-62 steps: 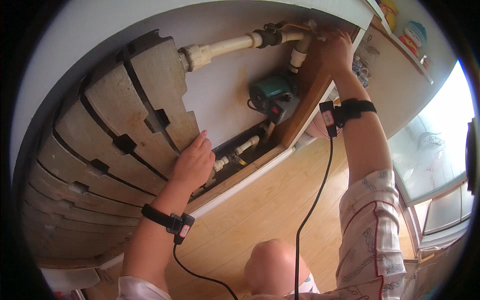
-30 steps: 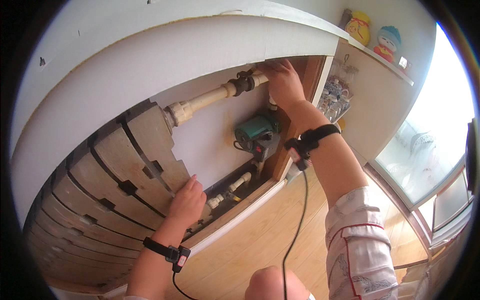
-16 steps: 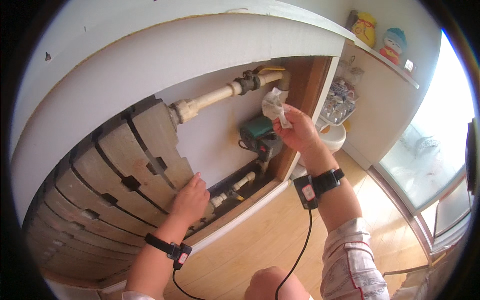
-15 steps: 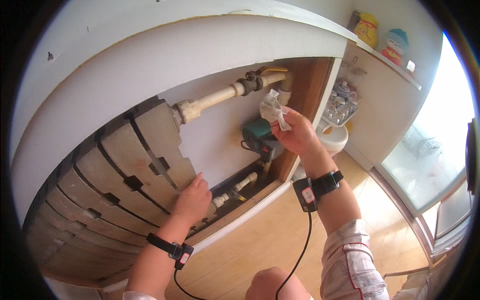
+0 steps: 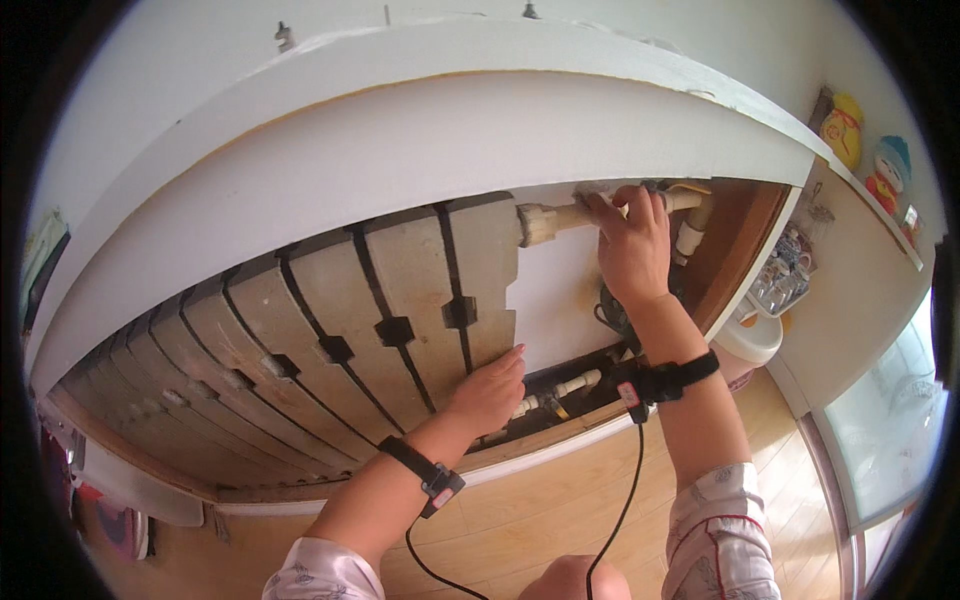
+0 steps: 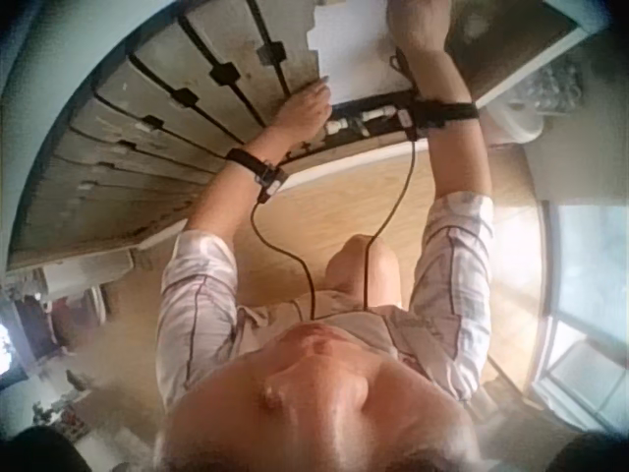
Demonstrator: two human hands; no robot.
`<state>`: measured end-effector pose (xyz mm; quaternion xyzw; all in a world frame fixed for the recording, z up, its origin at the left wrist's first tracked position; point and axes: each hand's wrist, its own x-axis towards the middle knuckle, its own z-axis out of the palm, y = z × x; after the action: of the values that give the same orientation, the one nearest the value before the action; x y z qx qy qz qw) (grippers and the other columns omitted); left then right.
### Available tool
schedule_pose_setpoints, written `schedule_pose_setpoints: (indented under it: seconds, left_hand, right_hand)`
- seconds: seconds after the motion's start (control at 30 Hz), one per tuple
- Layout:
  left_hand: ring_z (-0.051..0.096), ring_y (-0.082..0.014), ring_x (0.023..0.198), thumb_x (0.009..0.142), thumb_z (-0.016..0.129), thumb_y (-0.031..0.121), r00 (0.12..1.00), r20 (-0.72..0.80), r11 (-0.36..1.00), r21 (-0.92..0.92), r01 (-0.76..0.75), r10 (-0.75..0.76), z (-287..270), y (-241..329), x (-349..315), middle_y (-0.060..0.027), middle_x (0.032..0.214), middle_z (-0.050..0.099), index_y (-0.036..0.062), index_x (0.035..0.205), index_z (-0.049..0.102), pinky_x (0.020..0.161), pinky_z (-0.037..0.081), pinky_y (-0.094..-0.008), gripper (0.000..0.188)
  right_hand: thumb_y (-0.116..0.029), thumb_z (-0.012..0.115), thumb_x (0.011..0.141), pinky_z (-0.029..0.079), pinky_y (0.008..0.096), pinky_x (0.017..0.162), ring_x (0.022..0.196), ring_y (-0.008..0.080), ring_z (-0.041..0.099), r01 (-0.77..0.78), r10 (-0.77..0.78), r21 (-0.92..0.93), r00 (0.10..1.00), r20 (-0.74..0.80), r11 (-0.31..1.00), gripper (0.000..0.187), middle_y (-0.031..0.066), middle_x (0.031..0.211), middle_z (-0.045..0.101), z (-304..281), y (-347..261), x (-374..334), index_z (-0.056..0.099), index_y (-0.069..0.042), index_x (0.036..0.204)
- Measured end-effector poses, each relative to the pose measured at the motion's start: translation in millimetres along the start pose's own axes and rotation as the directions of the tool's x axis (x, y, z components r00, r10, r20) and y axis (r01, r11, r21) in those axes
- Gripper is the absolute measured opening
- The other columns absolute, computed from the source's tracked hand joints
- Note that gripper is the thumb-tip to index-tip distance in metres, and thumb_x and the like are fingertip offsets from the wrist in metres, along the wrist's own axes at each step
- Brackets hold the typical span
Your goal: The person wipes a dining table and a low cabinet with a cloth, then sweeps the floor with a broom and dustpan. The person moves a cutting board and a phone on the table before wiping, and later cleans the radiator area under the cabinet.
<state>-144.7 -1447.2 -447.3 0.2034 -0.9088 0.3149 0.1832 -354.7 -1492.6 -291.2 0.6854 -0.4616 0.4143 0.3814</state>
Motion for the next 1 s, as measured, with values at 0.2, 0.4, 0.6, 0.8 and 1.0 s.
schedule_pose_setpoints:
  seconds: [0.2, 0.4, 0.6, 0.8, 1.0]
  left_hand:
    - [0.053, -0.0238, 0.095, 0.072, 0.049, 0.015, 0.998, 0.065, 1.000, -0.010, 0.008, -0.007, 1.8, 2.9, -2.6, -0.0098, 0.079, 0.055, 0.0037, 0.065, 0.058, 0.113, 0.020, -0.0379, 0.015]
    - [0.046, -0.0307, 0.115, 0.078, 0.058, 0.021, 0.978, 0.194, 0.922, -0.361, 0.139, -0.071, -32.5, 3.6, 8.3, -0.0154, 0.104, 0.056, 0.0026, 0.078, 0.060, 0.113, 0.020, -0.0429, 0.018]
    - [0.035, -0.0343, 0.125, 0.075, 0.067, 0.026, 0.894, 0.285, 0.707, -0.547, 0.449, -0.347, -96.3, 49.4, -69.3, -0.0172, 0.127, 0.044, 0.0062, 0.102, 0.061, 0.106, 0.026, -0.0466, 0.034]
    - [0.045, -0.0359, 0.114, 0.075, 0.069, 0.028, 0.706, 0.515, 0.478, -0.519, 0.708, -0.487, -136.1, 89.8, -193.2, -0.0197, 0.121, 0.049, 0.0040, 0.103, 0.061, 0.093, 0.041, -0.0436, 0.038]
    - [0.046, -0.0323, 0.112, 0.075, 0.071, 0.029, 0.633, 0.525, 0.388, -0.508, 0.769, -0.568, -146.9, 117.2, -244.7, -0.0138, 0.119, 0.049, 0.0073, 0.105, 0.062, 0.091, 0.044, -0.0409, 0.038]
  right_hand:
    - [-0.001, 0.060, 0.076, 0.052, 0.0393, 0.068, 0.079, 0.0308, 0.061, -0.083, 0.064, 0.258, 0.995, 0.080, 0.963, 0.026, 0.0093, 0.100, 0.057, 1.4, 1.9, -3.7, 0.064, -0.007, 0.101]
    - [-0.001, 0.057, 0.084, 0.051, 0.0313, 0.073, 0.085, 0.0210, 0.063, -0.602, 0.497, 0.376, 0.797, 0.344, 0.704, 0.018, 0.0104, 0.103, 0.061, -17.8, -13.6, 21.3, 0.066, -0.001, 0.099]
    - [-0.001, 0.059, 0.079, 0.049, 0.0390, 0.077, 0.088, 0.0349, 0.061, -0.201, 0.233, 0.426, 0.972, -0.025, 0.882, 0.021, 0.0176, 0.097, 0.063, -41.3, -79.4, 36.2, 0.067, 0.000, 0.098]
    - [-0.002, 0.056, 0.077, 0.048, 0.0426, 0.076, 0.087, 0.0416, 0.060, -0.424, 0.363, 0.177, 0.884, 0.294, 0.888, 0.021, 0.0242, 0.091, 0.063, -45.8, -106.1, 60.3, 0.065, 0.001, 0.096]
    - [0.002, 0.056, 0.075, 0.045, 0.0436, 0.082, 0.092, 0.0417, 0.058, -0.121, 0.101, 0.135, 0.984, 0.144, 0.983, 0.024, 0.0231, 0.094, 0.063, -52.7, -129.8, 68.9, 0.065, 0.001, 0.097]
